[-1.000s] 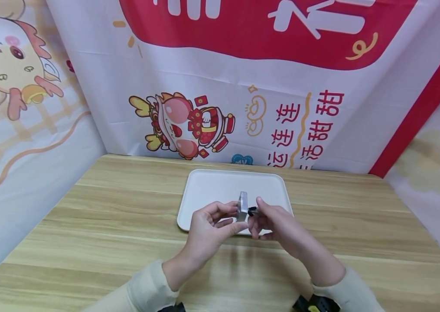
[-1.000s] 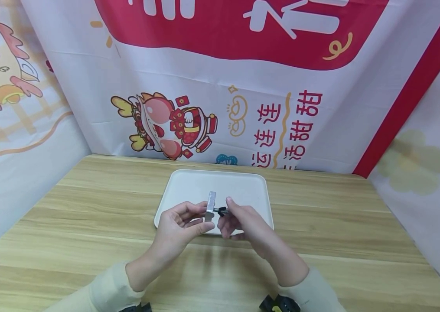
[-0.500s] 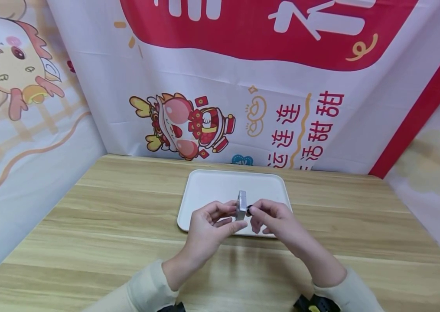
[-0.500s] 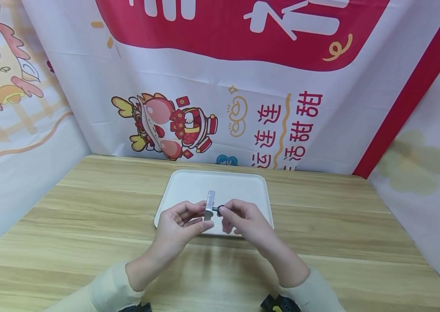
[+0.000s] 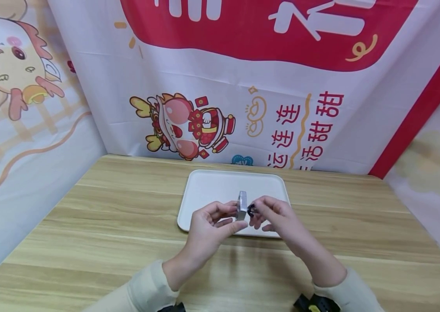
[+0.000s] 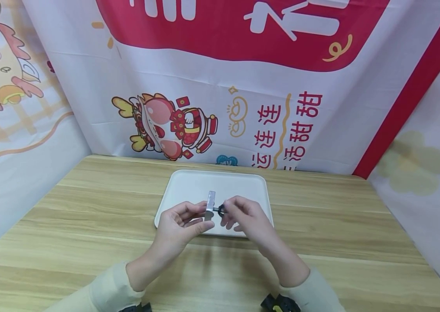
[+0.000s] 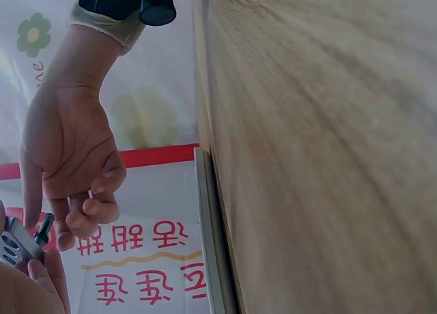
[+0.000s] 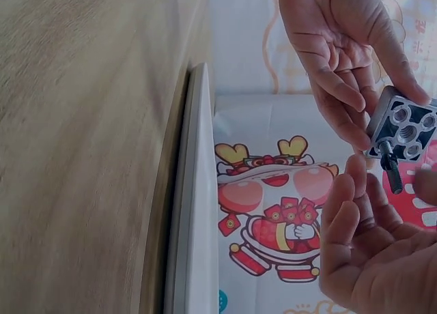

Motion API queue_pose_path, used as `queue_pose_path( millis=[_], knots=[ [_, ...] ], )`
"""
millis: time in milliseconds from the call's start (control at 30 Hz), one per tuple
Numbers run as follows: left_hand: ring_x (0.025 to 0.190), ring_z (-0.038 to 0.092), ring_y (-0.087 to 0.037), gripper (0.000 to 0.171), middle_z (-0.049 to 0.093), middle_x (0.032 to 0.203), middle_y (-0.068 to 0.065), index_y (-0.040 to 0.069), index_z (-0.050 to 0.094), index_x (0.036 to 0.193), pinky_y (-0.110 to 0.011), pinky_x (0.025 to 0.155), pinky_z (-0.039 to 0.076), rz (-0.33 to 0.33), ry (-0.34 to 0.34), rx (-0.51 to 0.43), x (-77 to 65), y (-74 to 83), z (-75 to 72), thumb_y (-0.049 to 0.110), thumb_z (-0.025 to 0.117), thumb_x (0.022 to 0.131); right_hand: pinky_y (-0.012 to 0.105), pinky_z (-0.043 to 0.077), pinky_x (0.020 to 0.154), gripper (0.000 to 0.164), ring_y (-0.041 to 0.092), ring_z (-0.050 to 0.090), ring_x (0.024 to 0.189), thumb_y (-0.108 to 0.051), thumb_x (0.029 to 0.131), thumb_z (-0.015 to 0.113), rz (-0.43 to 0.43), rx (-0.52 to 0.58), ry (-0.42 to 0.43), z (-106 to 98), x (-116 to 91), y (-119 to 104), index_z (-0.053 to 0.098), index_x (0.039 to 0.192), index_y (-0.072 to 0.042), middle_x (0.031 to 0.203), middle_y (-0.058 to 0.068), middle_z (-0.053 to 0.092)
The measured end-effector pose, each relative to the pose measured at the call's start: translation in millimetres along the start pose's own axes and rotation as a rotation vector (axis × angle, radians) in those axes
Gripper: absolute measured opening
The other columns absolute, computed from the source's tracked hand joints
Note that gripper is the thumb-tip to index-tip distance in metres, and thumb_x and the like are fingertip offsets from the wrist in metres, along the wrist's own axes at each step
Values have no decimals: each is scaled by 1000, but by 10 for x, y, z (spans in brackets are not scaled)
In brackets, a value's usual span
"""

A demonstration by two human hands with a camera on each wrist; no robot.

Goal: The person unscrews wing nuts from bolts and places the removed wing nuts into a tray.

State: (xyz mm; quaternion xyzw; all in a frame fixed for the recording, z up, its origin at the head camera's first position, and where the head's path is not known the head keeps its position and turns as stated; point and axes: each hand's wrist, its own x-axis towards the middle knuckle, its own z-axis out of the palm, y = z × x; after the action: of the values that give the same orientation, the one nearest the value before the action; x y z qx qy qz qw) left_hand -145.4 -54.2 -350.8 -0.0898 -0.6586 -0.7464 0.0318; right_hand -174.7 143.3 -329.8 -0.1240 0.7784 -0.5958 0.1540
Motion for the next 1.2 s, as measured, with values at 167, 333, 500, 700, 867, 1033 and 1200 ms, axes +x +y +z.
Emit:
queue_pose_path(
  millis=[167, 333, 500, 700, 867, 1033, 1200],
  knots=[
    [114, 68, -20, 33, 71, 124, -11, -5, 66, 100, -30, 92, 58, -1, -3, -9, -5, -7, 3, 2, 86, 74, 31, 48, 71, 66, 15, 59, 74, -62, 103, 27, 138, 94, -67, -26, -5, 3, 62, 92, -7, 73, -1, 63],
    [114, 68, -20, 34, 71, 122, -12, -5, 66, 99, -26, 90, 59, 6, -10, -9, -8, -16, 6, 1, 86, 73, 26, 44, 67, 72, 11, 55, 67, -70, 99, 23, 187, 198, -240, -20, 2, 30, 59, 74, -13, 69, -4, 60],
    [114, 67, -21, 34, 71, 122, -12, -5, 67, 99, -31, 92, 59, 8, -21, 1, -18, -21, 7, 3, 87, 73, 26, 44, 66, 71, 11, 51, 61, -68, 101, 21, 189, 290, -334, -9, 1, 53, 50, 63, -14, 60, -6, 53],
    [115, 67, -21, 32, 71, 123, -11, -4, 67, 99, -38, 94, 58, -2, -24, 13, -25, -25, 8, 3, 86, 74, 25, 44, 65, 65, 11, 51, 60, -61, 104, 26, 201, 342, -348, 3, -7, 54, 47, 63, -15, 61, -6, 51],
    [115, 67, -22, 31, 71, 123, -13, -5, 67, 98, -36, 94, 58, -2, -26, 7, -26, -24, 9, 1, 85, 74, 23, 46, 64, 58, 11, 50, 61, -55, 105, 29, 195, 384, -341, 4, -1, 54, 48, 68, -15, 64, -7, 50],
    [113, 68, -21, 30, 71, 121, -16, -8, 65, 97, -29, 92, 59, 11, -21, 0, -17, -18, 1, -2, 84, 74, 23, 45, 67, 54, 11, 51, 65, -55, 105, 30, 172, 338, -334, 7, 10, 54, 51, 76, -15, 69, -6, 52],
    [112, 68, -22, 30, 71, 120, -18, -10, 64, 97, -29, 92, 59, 19, -14, 5, 0, -11, -2, -2, 83, 75, 28, 45, 72, 52, 10, 55, 69, -52, 106, 33, 89, 253, -303, 11, 12, 45, 57, 79, -15, 70, -6, 58]
  ],
)
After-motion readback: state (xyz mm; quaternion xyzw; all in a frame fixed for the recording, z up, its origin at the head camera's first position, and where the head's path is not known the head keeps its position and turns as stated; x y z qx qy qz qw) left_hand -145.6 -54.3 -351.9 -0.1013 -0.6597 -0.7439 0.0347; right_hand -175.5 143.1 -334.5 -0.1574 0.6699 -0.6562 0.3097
